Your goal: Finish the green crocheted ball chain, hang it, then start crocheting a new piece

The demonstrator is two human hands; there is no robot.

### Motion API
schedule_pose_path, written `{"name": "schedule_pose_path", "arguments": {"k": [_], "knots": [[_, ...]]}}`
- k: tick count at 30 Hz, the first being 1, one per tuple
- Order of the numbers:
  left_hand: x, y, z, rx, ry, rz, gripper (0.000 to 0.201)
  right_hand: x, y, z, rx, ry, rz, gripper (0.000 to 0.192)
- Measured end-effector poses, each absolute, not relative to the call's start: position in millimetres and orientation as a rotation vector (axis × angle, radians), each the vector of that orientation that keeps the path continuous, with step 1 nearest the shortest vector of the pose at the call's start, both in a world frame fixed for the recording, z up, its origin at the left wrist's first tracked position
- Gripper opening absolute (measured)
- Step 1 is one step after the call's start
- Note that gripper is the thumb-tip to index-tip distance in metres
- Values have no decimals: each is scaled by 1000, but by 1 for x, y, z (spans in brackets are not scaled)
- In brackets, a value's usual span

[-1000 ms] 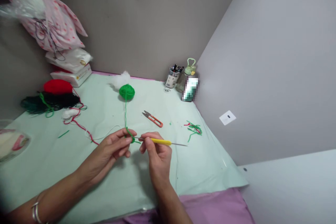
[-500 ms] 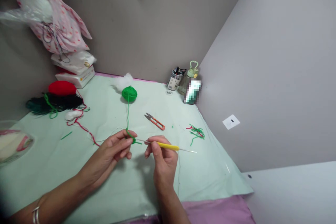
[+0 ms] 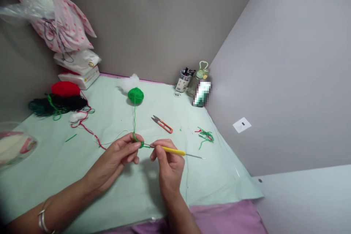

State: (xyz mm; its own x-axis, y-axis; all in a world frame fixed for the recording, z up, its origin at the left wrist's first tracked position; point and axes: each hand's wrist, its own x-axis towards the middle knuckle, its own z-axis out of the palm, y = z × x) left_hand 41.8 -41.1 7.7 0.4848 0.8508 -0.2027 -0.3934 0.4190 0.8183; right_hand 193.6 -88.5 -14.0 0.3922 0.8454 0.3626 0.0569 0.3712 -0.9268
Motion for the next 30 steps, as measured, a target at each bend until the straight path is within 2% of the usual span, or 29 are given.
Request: {"name": "schedule_pose_path", "arguments": {"k": [30], "knots": [[44, -44, 9, 794, 671, 875, 17, 195, -91, -12, -1086, -1010, 636, 14]]}}
